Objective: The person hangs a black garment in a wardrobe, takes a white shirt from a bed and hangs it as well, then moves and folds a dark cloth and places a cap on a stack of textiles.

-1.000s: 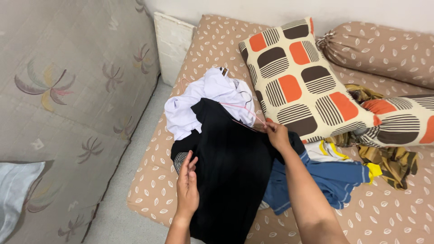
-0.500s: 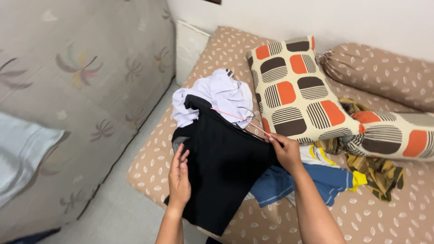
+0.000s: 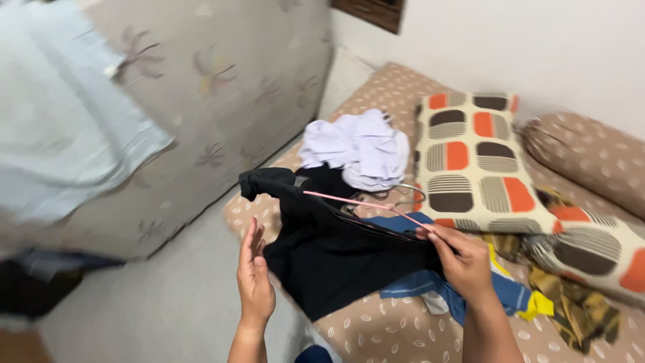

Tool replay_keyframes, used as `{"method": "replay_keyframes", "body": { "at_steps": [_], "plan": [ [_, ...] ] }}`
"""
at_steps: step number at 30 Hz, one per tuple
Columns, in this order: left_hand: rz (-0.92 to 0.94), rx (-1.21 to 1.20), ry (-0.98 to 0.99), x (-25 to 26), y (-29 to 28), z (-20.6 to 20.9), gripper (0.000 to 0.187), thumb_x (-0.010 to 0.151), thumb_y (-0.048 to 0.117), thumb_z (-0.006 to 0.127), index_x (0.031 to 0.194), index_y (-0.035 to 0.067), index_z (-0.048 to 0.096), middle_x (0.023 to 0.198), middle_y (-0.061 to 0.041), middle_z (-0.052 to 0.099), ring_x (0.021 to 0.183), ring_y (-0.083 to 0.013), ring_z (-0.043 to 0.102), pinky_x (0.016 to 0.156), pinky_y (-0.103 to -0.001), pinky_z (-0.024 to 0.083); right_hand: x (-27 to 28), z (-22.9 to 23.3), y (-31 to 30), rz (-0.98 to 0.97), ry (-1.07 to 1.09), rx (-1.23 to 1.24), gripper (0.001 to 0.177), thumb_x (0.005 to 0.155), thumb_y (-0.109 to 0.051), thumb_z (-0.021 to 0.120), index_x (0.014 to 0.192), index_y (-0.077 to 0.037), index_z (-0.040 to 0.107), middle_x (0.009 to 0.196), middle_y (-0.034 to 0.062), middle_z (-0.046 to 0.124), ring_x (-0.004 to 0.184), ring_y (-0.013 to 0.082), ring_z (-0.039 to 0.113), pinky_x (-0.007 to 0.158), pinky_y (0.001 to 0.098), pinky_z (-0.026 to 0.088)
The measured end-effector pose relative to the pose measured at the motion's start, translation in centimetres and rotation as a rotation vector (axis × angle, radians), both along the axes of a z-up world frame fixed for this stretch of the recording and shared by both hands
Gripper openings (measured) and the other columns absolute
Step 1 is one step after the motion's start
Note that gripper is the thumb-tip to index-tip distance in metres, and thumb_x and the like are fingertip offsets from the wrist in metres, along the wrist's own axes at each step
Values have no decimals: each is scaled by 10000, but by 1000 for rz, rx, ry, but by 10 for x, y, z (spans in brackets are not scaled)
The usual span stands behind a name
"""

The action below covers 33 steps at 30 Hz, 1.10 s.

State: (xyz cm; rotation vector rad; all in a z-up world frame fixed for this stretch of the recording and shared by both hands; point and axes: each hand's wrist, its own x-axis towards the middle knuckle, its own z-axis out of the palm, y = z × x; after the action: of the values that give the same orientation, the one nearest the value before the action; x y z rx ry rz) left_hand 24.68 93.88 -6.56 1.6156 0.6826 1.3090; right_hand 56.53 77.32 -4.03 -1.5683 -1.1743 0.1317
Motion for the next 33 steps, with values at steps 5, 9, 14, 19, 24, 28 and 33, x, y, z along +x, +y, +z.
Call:
{"method": "replay_keyframes", "body": {
  "at_steps": [5,9,14,19,24,28,33],
  "plan": [
    [290,133,63,-54,-39,15,624,1101,396,408,1566,-16,358,1690,-193,310,1560,-344,334,1240,-473,324,-29,25,-11,144,-58,75,178,933,41,659,1087,32,748,977,103,796,892,155,767,854,255,588],
    [463,171,71,-100,-65,25,607,1095,353,413,1568,-23,347,1700,-198,283,1565,-343,319,1240,-475,318,-45,37,-7,227,-139,91,185,900,40,686,1072,31,754,976,110,795,881,146,772,837,251,584],
    [590,191,53,-146,-105,25,604,1107,355,403,1568,-31,341,1700,-218,273,1563,-345,323,1252,-479,305,-72,39,1,334,-151,133,187,912,18,697,1091,20,753,985,114,788,872,147,764,817,245,581],
    [687,191,14,-176,-161,22,635,1107,382,393,1568,-51,336,1697,-226,278,1567,-353,316,1255,-483,296,-102,38,-4,442,-179,124,205,920,5,698,1118,-2,754,1003,105,788,901,153,764,833,245,580],
    [797,177,-5,-196,-223,21,682,1112,430,388,1572,-67,309,1694,-233,271,1562,-368,319,1261,-492,293,-127,44,-12,562,-225,138,219,937,-2,695,1149,-12,748,1012,109,782,894,152,759,820,238,560],
    [894,181,-7,-201,-274,16,682,1120,443,370,1576,-60,314,1704,-227,271,1571,-365,326,1277,-486,298,-145,50,-24,660,-279,196,213,983,2,674,1182,-19,750,1045,107,777,940,156,756,893,246,571],
    [957,116,1,-200,-328,14,667,1115,419,381,1580,-54,313,1700,-224,272,1572,-351,310,1269,-463,279,-168,54,-42,740,-255,152,201,998,-7,680,1184,-28,751,1055,102,775,890,139,742,814,232,554]
  ]
}}
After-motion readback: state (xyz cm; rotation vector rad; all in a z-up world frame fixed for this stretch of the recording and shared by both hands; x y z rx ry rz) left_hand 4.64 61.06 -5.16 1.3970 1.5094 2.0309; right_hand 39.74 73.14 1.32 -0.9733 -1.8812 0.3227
